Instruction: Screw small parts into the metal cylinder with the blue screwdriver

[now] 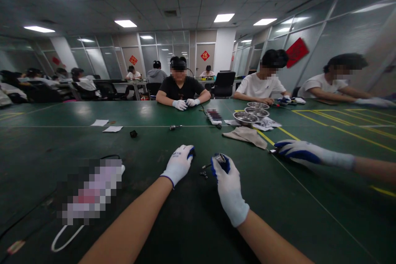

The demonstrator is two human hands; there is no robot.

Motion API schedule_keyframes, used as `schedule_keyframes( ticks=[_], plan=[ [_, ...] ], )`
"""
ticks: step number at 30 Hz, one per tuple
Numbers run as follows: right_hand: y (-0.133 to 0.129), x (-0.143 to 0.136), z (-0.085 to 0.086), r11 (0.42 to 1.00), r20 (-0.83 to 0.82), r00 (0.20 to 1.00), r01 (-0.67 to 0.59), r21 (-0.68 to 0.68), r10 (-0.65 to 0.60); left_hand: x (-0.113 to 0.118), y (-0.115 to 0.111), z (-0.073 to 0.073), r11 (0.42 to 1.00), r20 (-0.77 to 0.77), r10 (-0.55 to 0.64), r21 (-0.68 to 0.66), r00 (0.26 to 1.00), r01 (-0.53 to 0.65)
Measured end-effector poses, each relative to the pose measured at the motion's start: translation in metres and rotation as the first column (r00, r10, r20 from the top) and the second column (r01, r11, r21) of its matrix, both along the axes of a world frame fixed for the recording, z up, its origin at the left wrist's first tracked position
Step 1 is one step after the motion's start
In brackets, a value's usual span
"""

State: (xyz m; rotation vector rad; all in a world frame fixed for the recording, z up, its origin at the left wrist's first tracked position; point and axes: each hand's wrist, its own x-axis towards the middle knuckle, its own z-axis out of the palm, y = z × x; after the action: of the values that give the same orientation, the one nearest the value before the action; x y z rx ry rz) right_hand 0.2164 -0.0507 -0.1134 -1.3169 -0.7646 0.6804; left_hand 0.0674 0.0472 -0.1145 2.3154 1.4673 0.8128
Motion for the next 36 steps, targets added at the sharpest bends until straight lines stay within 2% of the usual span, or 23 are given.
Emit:
schedule_keyframes(
  ticks=[4,11,14,17,22,28,33,36],
  plan=[
    [-0.006,-0.008,-0.001,0.999,-0.038,0.999,-0.034,-0.025,0.033,0.023,0.046,0.001,1.0,-0.112,0.028,0.006,0.993,-0.027],
    [-0.024,-0.02,0.013,0.987,-0.05,0.987,-0.155,-0.042,0.153,0.053,0.124,0.008,0.998,-0.202,0.051,0.03,0.978,-0.046],
    [-0.03,-0.025,0.018,0.979,-0.042,0.98,-0.199,-0.049,0.197,0.06,0.147,0.01,0.998,-0.196,0.059,0.047,0.979,-0.05],
    [-0.034,-0.027,0.019,0.977,-0.026,0.978,-0.206,-0.051,0.205,0.061,0.157,0.008,0.995,-0.173,0.092,0.06,0.981,-0.083],
    [-0.031,-0.024,0.015,0.987,-0.021,0.988,-0.156,-0.029,0.156,0.047,0.143,-0.002,0.989,-0.108,0.149,0.033,0.983,-0.147],
    [-0.019,-0.017,0.003,0.996,0.067,0.994,-0.085,0.039,0.082,0.017,0.099,-0.006,0.98,0.067,0.2,-0.033,0.978,-0.198],
    [-0.01,-0.019,-0.003,0.993,0.166,0.986,-0.038,0.115,0.018,-0.002,0.05,-0.008,0.989,0.241,0.114,-0.123,0.964,-0.087],
    [-0.008,-0.021,-0.005,0.986,0.182,0.983,-0.068,0.155,0.039,-0.007,0.023,-0.01,0.984,0.331,0.063,-0.181,0.941,-0.002]
  ],
)
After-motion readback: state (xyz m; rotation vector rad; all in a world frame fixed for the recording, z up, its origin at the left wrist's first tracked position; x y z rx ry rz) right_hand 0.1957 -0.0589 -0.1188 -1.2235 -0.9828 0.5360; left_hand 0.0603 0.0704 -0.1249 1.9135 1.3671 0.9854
